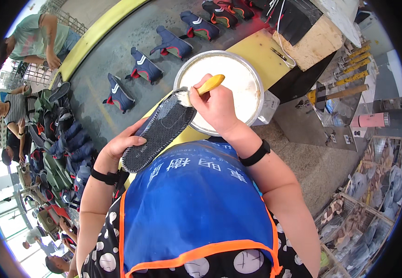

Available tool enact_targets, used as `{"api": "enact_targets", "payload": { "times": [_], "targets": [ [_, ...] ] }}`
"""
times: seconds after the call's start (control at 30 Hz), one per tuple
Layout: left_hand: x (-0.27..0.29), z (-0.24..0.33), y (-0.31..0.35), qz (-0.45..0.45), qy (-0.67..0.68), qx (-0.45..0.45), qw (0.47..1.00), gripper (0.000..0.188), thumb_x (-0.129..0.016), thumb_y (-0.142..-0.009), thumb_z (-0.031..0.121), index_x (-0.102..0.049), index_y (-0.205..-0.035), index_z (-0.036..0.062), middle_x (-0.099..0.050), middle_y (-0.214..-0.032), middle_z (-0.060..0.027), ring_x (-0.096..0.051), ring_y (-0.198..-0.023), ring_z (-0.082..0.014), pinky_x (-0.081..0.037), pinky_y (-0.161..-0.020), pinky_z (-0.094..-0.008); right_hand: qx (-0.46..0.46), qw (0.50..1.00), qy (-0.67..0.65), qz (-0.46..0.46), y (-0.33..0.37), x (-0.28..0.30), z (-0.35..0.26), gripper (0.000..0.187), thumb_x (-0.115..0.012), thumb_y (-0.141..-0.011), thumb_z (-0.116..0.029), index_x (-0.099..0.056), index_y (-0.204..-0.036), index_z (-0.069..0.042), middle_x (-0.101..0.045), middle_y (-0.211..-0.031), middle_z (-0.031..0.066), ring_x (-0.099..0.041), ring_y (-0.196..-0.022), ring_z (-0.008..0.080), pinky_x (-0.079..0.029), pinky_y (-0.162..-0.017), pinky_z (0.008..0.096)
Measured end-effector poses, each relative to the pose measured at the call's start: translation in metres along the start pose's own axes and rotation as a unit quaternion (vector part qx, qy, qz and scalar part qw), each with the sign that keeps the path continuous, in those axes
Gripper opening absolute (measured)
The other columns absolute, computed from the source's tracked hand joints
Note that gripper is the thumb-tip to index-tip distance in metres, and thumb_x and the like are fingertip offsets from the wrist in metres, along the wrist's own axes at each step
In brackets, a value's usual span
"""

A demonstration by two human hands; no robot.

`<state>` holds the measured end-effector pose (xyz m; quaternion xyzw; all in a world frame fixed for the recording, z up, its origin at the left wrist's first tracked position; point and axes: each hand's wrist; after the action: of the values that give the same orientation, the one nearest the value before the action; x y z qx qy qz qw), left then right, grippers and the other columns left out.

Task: Applying white adhesive to the soles of shoes using a brush on a manufacturing assembly line.

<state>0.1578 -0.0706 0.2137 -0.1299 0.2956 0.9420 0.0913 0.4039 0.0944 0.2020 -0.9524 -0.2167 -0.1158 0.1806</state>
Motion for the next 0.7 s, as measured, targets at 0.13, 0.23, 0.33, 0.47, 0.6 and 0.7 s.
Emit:
{"api": "enact_targets", "payload": {
  "times": [0.13,0.23,0.33,0.47,0.6,0.7],
  "targets": [
    [0.003,-0.002,0.004,0.029,-0.048,-0.037,0.998,0.084,-0.070,-0.077,0.021,-0.036,-0.152,0.0024,-0.055,-0.137,-0.0127,-0.053,-0.124,-0.0207,-0.038,-0.108,-0.0323,-0.029,0.987,0.159,0.009,-0.005,0.006,-0.012,0.013,-0.070,-0.086,-0.011,-0.059,-0.083,-0.003,-0.062,-0.065,0.0086,-0.064,-0.056,0.0196,-0.049,-0.055,0.0305],
    [0.004,-0.003,0.005,0.045,-0.058,-0.042,0.996,0.085,-0.071,-0.076,0.020,-0.037,-0.151,0.0026,-0.056,-0.136,-0.0122,-0.053,-0.123,-0.0202,-0.038,-0.108,-0.0319,-0.018,0.999,0.033,0.010,-0.005,-0.005,-0.013,0.014,-0.070,-0.086,-0.011,-0.059,-0.083,-0.003,-0.063,-0.065,0.0082,-0.064,-0.056,0.0198,-0.049,-0.055,0.0315],
    [0.004,-0.006,0.004,0.059,-0.039,-0.059,0.996,0.085,-0.072,-0.076,0.019,-0.037,-0.151,0.0030,-0.056,-0.135,-0.0118,-0.053,-0.124,-0.0200,-0.038,-0.108,-0.0319,-0.003,1.000,0.005,0.015,-0.006,-0.011,-0.013,0.015,-0.070,-0.086,-0.013,-0.059,-0.082,-0.003,-0.062,-0.064,0.0084,-0.064,-0.056,0.0205,-0.049,-0.055,0.0325],
    [0.007,-0.008,0.004,0.079,-0.053,-0.078,0.992,0.085,-0.073,-0.075,0.018,-0.038,-0.151,0.0045,-0.056,-0.135,-0.0112,-0.052,-0.124,-0.0199,-0.037,-0.109,-0.0325,0.018,0.990,0.141,0.022,-0.017,-0.005,-0.016,0.016,-0.070,-0.087,-0.013,-0.059,-0.082,-0.003,-0.062,-0.064,0.0092,-0.062,-0.055,0.0214,-0.047,-0.054,0.0322],
    [0.009,-0.008,0.004,0.067,-0.079,-0.106,0.989,0.085,-0.073,-0.075,0.018,-0.039,-0.151,0.0056,-0.056,-0.134,-0.0109,-0.052,-0.124,-0.0196,-0.037,-0.109,-0.0326,0.041,0.995,0.083,0.036,-0.029,-0.009,-0.010,0.017,-0.069,-0.087,-0.013,-0.057,-0.081,-0.003,-0.062,-0.064,0.0093,-0.062,-0.054,0.0211,-0.047,-0.054,0.0325],
    [0.003,-0.006,0.003,0.090,-0.055,-0.136,0.985,0.084,-0.073,-0.075,0.018,-0.038,-0.151,0.0060,-0.056,-0.134,-0.0108,-0.053,-0.123,-0.0192,-0.038,-0.108,-0.0322,-0.023,0.997,0.062,0.042,-0.019,-0.012,-0.012,0.017,-0.069,-0.089,-0.012,-0.057,-0.082,-0.003,-0.062,-0.064,0.0083,-0.061,-0.054,0.0177,-0.046,-0.053,0.0310]
  ]
}}
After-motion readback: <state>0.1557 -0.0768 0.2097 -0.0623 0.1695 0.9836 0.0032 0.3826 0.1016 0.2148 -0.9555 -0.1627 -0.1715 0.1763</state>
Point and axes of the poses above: each hand's wrist, its own y-axis away from the middle knuckle, its own x-axis out of the back of the hand, z = x × y
